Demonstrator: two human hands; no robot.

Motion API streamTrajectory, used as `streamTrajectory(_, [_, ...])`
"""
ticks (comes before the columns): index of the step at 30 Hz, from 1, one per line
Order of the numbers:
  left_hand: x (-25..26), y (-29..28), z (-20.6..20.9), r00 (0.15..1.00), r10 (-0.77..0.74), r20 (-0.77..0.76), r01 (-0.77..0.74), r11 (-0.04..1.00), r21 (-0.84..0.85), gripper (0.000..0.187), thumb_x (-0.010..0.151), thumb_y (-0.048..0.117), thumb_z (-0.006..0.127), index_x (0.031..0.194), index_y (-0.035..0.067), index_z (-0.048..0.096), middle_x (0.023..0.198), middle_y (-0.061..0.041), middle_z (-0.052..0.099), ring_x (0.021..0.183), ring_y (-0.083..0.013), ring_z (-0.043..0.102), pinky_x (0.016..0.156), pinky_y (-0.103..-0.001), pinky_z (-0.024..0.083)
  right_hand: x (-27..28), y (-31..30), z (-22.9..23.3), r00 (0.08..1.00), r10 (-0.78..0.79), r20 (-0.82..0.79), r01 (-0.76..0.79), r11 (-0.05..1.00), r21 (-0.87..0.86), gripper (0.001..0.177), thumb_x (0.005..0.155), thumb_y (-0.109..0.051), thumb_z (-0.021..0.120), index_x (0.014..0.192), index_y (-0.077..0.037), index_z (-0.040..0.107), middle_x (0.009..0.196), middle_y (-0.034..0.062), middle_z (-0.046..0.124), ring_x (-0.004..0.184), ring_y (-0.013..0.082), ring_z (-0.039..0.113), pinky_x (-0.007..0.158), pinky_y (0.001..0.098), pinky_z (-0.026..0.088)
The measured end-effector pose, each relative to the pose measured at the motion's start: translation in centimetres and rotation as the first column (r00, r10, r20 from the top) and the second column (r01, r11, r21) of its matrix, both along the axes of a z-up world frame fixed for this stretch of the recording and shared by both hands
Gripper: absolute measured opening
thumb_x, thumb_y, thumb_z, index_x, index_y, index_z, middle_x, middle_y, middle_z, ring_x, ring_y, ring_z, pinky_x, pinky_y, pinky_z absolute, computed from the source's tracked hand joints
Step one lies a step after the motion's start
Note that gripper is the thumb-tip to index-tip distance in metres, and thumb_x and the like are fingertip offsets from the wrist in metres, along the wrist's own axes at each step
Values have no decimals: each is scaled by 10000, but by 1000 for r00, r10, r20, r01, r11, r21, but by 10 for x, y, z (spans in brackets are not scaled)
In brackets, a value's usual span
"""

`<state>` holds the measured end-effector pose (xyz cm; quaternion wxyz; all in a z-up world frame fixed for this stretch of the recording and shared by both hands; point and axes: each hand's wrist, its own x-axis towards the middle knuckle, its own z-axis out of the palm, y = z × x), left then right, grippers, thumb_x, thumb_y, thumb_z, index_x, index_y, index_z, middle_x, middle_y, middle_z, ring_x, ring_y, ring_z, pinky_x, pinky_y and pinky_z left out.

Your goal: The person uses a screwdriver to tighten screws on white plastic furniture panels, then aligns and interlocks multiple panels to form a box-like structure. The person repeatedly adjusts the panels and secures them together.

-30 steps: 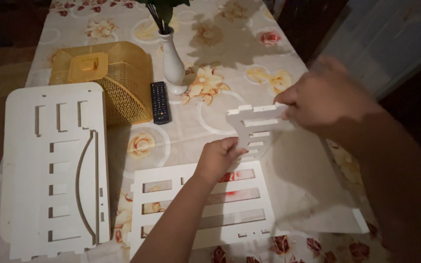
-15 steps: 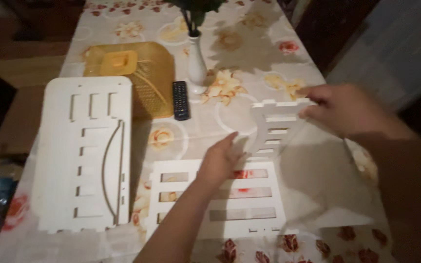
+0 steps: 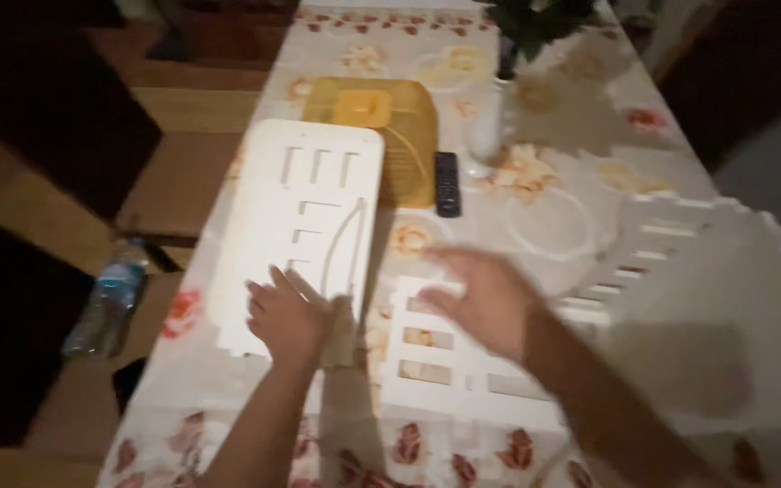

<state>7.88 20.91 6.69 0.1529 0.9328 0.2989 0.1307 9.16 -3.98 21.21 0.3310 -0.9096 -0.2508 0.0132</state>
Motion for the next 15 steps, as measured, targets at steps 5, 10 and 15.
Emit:
streamTrajectory(5, [-34, 4, 1, 980, -59, -190, 28, 986, -165, 1147, 690, 566, 867, 1535, 39, 297, 1388, -230, 448, 1291, -418, 445, 1025, -581, 415, -12, 88, -124, 793, 151, -590, 13, 964, 265, 482, 928, -148, 633, 1398, -72, 556, 1218, 89, 763, 876, 196, 697, 775, 338, 573])
streamTrajectory(10, [-37, 7, -4, 982, -97, -161, 68, 983, -172, 1137, 733, 483, 862, 1571, 40, 234, 1327, -240, 452, 1208, -427, 454, 975, -558, 438, -10, 129, -219, 882, 93, -461, 71, 943, 325, 468, 960, -103, 622, 1409, 7, 547, 1247, 148, 727, 1041, 182, 712, 896, 313, 565])
streamTrajectory(15, [-46, 14, 15, 950, -153, -271, 44, 928, -369, 1116, 742, 445, 872, 1582, 154, 198, 1388, -247, 402, 1294, -433, 390, 1048, -535, 395, -5, 130, -220, 830, -107, -548, 277, 931, 238, 631, 909, -144, 637, 1510, -66, 461, 1339, 121, 685, 1132, 217, 704, 923, 340, 583])
